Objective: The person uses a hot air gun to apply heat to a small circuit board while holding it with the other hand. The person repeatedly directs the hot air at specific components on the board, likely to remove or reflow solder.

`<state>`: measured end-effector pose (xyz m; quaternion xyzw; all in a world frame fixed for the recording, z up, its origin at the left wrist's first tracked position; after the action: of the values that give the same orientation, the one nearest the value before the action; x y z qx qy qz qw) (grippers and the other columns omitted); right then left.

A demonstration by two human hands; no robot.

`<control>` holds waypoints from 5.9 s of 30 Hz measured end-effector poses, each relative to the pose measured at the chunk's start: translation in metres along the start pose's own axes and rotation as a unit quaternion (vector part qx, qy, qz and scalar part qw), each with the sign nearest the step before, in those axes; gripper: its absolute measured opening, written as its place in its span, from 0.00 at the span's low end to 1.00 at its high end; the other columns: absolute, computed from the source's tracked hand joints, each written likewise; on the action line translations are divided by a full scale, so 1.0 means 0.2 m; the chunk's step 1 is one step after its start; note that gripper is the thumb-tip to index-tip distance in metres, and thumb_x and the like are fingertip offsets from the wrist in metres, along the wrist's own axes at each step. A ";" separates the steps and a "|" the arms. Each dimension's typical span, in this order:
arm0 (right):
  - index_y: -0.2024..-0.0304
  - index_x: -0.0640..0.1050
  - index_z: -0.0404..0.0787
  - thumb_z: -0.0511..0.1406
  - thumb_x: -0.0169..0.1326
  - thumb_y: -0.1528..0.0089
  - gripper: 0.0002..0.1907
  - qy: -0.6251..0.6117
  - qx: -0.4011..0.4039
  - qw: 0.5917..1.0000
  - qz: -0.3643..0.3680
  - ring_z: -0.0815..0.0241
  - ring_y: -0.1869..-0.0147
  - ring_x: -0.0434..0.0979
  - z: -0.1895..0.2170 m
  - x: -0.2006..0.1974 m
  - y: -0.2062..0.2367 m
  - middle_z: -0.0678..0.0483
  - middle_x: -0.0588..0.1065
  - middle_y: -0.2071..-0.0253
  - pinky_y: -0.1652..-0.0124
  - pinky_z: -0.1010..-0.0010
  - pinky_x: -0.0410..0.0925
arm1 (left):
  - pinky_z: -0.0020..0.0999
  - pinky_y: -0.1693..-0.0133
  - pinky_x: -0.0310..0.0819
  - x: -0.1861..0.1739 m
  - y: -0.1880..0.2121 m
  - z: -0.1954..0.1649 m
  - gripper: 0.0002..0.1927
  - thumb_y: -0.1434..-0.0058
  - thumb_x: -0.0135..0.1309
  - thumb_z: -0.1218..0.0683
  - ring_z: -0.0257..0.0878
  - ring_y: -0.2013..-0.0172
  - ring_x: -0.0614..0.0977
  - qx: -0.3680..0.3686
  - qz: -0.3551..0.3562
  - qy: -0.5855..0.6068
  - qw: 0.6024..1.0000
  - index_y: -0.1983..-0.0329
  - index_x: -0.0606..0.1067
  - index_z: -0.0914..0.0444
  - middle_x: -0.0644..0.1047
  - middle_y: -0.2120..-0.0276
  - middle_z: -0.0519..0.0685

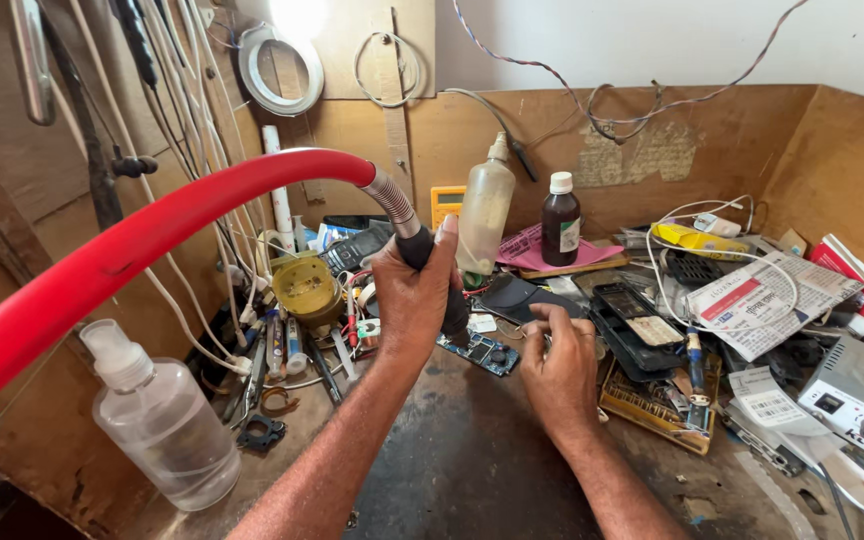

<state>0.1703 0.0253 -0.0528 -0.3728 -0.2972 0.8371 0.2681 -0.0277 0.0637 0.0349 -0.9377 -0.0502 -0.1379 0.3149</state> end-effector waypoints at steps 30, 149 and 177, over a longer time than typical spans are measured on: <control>0.54 0.78 0.37 0.37 0.57 0.38 0.12 -0.006 0.031 0.999 0.012 0.54 0.52 0.74 0.00 -0.01 0.00 0.51 0.79 0.66 0.54 0.58 0.69 | 0.25 0.79 0.66 -0.03 -0.04 0.02 0.22 0.33 0.60 0.47 0.27 0.84 0.73 0.018 -0.024 -0.039 0.999 0.78 0.74 0.64 0.73 0.86 0.42; 0.56 0.79 0.36 0.37 0.58 0.40 0.13 -0.029 0.005 1.000 0.001 0.53 0.53 0.77 0.05 -0.05 -0.01 0.50 0.80 0.66 0.52 0.58 0.68 | 0.26 0.80 0.63 0.12 0.04 -0.03 0.19 0.33 0.59 0.51 0.26 0.83 0.71 0.024 0.002 -0.047 0.999 0.78 0.70 0.62 0.72 0.85 0.41; 0.55 0.79 0.36 0.38 0.58 0.38 0.13 -0.028 0.018 0.999 0.013 0.54 0.51 0.75 0.05 -0.04 0.00 0.51 0.80 0.65 0.51 0.58 0.68 | 0.27 0.80 0.63 0.12 0.02 -0.04 0.19 0.33 0.59 0.51 0.26 0.83 0.71 0.026 0.003 -0.020 0.999 0.77 0.69 0.61 0.71 0.85 0.41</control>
<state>0.1679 0.0170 -0.0427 -0.3479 -0.2843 0.8562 0.2550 -0.0054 0.0570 0.0457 -0.9320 -0.0577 -0.1165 0.3383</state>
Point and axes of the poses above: each hand's wrist, its own y-axis away from the middle knuckle, its own x-axis out of the palm, z = x × y, the point moved 8 cm from there along -y, towards the middle knuckle
